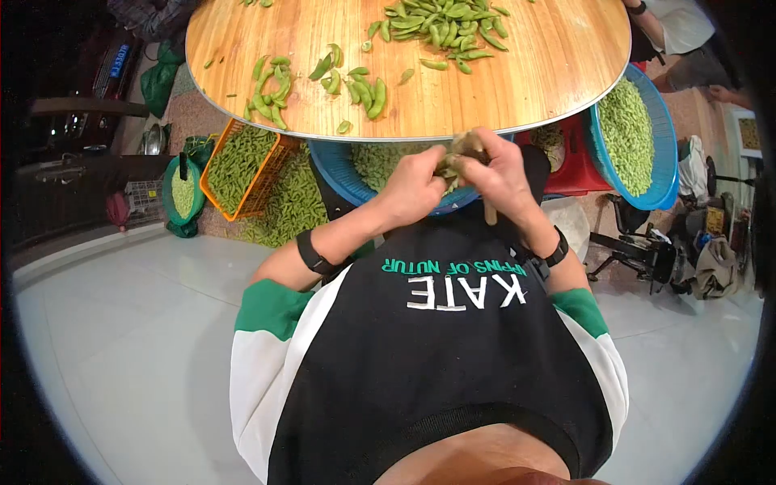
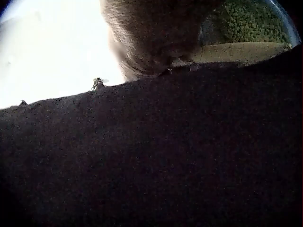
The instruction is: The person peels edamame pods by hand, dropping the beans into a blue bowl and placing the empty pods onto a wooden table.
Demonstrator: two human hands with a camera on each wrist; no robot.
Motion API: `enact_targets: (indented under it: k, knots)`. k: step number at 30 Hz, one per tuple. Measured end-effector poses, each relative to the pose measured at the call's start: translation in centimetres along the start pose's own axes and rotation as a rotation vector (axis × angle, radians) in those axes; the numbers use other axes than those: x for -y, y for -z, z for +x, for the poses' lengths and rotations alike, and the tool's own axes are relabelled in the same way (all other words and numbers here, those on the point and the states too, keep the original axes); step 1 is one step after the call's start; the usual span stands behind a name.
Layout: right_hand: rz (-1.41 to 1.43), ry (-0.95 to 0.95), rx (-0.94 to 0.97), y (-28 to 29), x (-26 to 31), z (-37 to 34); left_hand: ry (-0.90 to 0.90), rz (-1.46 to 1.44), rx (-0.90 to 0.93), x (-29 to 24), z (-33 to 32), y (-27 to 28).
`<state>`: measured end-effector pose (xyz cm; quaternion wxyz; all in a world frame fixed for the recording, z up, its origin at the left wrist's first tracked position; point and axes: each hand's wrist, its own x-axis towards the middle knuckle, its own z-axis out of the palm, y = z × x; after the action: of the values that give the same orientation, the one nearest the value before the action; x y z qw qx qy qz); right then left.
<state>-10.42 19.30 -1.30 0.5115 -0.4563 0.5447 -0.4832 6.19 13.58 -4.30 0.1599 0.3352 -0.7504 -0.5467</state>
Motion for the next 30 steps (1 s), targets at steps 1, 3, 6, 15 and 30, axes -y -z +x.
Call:
enact_targets:
  k: [1, 3, 6, 15, 30]
  knots:
    - [-0.069, -0.031, -0.019, 0.8, 0.0, 0.2, -0.065, 0.233, 0.074, 0.2, 0.0, 0.5]
    - [-0.065, -0.092, -0.064, 1.8, -0.4, 0.1, -0.083, 0.182, -0.023, -0.7, -0.7, 0.9]
    - [0.085, -0.144, -0.066, 1.7, -0.9, 0.0, -0.119, 0.073, -0.122, -2.7, -1.6, 0.9]
    - [0.481, -0.163, -0.021, 0.8, -1.3, 0.4, -0.463, 0.924, -0.567, -2.3, 1.4, 8.6]
    - [0.667, -0.204, 0.154, -0.7, -2.2, -0.4, -0.514, 0.718, -0.396, -0.5, 11.2, 6.7]
